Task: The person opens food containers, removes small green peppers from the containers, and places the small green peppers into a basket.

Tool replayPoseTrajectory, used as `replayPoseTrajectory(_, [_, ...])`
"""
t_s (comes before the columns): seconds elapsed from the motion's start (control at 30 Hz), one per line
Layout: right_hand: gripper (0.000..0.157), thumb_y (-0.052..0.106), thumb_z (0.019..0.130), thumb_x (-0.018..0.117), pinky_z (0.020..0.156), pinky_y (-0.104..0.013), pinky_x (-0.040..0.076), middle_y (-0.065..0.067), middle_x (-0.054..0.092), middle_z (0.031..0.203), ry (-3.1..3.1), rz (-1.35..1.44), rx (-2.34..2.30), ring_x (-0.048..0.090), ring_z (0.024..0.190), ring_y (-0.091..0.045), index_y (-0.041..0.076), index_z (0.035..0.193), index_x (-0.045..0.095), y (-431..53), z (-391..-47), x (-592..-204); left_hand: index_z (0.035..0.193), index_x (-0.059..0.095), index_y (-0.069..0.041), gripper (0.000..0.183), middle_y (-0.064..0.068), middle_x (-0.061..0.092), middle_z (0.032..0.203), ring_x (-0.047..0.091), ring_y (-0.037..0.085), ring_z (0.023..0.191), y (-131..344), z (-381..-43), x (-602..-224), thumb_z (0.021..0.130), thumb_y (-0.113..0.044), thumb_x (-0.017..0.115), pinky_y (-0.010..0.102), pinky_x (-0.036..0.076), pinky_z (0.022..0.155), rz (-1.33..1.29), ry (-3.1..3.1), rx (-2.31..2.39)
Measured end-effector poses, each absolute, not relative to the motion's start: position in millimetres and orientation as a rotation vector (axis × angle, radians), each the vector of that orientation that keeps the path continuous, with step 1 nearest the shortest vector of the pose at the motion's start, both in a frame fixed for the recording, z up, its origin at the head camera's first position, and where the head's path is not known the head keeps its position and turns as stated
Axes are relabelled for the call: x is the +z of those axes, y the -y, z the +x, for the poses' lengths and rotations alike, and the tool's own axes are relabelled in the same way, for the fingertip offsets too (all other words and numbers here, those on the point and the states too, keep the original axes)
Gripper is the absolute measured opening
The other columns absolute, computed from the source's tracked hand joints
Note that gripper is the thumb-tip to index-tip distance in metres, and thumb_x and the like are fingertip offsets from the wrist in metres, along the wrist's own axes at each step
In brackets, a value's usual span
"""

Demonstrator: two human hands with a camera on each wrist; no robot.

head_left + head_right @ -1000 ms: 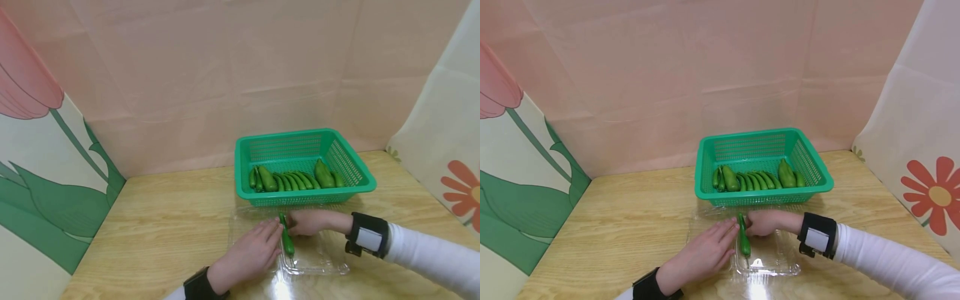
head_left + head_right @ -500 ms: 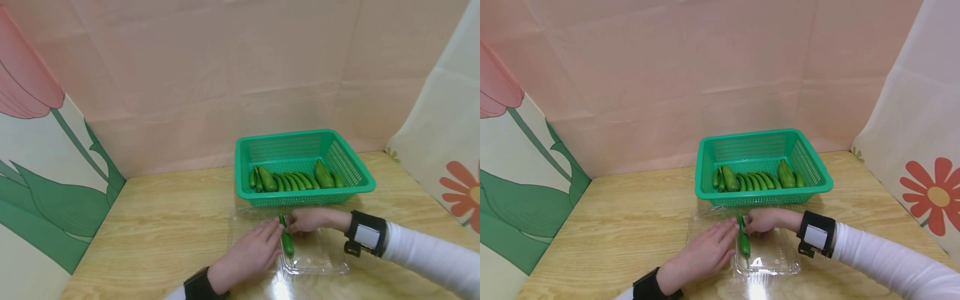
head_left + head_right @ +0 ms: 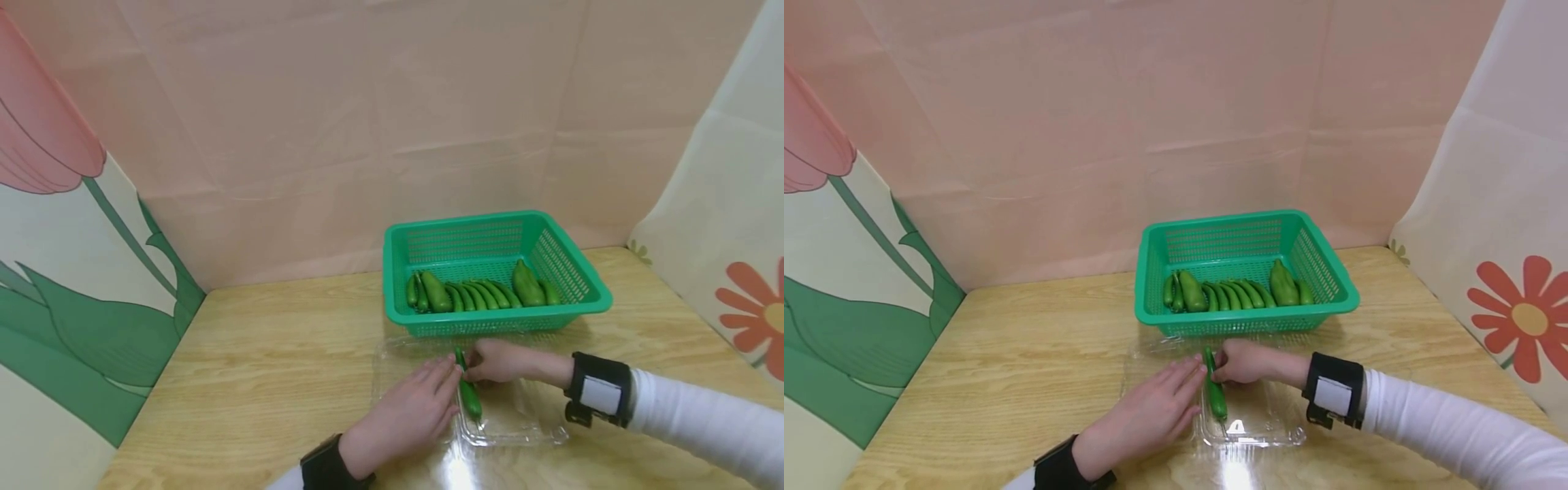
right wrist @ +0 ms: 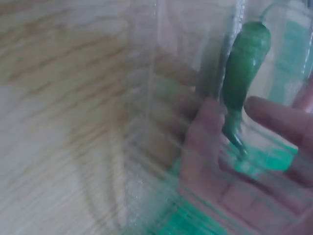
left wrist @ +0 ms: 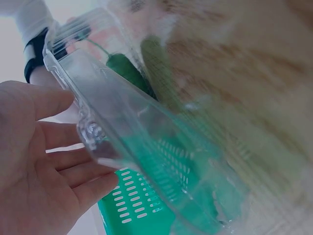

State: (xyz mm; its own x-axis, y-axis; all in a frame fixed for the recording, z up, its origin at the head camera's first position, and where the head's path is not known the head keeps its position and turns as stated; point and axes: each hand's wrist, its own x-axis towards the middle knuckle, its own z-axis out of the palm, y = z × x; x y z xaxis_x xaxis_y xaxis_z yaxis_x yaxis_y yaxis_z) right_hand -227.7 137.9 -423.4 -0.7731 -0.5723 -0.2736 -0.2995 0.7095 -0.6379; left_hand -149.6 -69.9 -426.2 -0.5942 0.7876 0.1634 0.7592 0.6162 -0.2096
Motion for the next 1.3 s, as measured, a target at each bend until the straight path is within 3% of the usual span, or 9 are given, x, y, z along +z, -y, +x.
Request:
replayPoseTrajectory(0.27, [0.016,0.016,0.081,0.069,0.054,-0.023,0.049,0.000,0.059,0.069,-2.408,-0.656,-0.958,0.054,0.061,-0.011,0.002,0.086,0.062,-140.1,-225.3,-428.4,0.143,0.037,-0.001,0.056,0.017,0.035,0.150,0.035,0.024,0.139,69.4,-149.6,-425.3,0.102,-0.039,0.034,0.035,0.030,0.116,-1.269,2.634,0.168])
replayPoseTrajectory(0.47, [0.027,0.008,0.080,0.067,0.064,-0.036,0.059,-0.009,0.065,0.083,-2.312,-0.549,-1.139,0.061,0.071,-0.018,-0.006,0.100,0.058,-141.4,-225.2,-431.8,0.142,0.038,-0.002,0.056,0.017,0.037,0.149,0.036,0.024,0.138,70.0,-149.4,-425.9,0.101,-0.039,0.035,0.035,0.030,0.116,-1.268,2.619,0.162])
replayPoseTrajectory(0.67, [0.035,0.007,0.079,0.067,0.071,-0.040,0.060,-0.013,0.065,0.091,-2.241,-0.490,-1.265,0.064,0.076,-0.019,-0.010,0.107,0.053,-143.2,-223.1,-430.7,0.142,0.039,-0.002,0.056,0.017,0.038,0.148,0.037,0.024,0.138,70.4,-149.1,-427.1,0.101,-0.040,0.035,0.035,0.030,0.115,-1.273,2.593,0.175])
replayPoseTrajectory(0.93, [0.039,0.019,0.083,0.070,0.068,-0.032,0.060,-0.009,0.067,0.091,-2.365,-0.536,-1.250,0.064,0.079,-0.017,-0.005,0.110,0.057,-150.8,-226.6,-430.4,0.143,0.038,-0.002,0.056,0.016,0.038,0.149,0.036,0.024,0.138,70.2,-149.9,-427.8,0.101,-0.039,0.036,0.035,0.029,0.115,-1.264,2.590,0.187])
replayPoseTrajectory(1.3, [0.032,0.020,0.085,0.069,0.060,-0.031,0.059,-0.011,0.069,0.096,-2.442,-0.662,-1.236,0.064,0.074,-0.016,0.003,0.111,0.062,-164.0,-226.3,-415.0,0.143,0.038,-0.002,0.056,0.015,0.039,0.148,0.037,0.024,0.138,70.3,-150.5,-427.8,0.101,-0.039,0.035,0.035,0.027,0.116,-1.256,2.605,0.182])
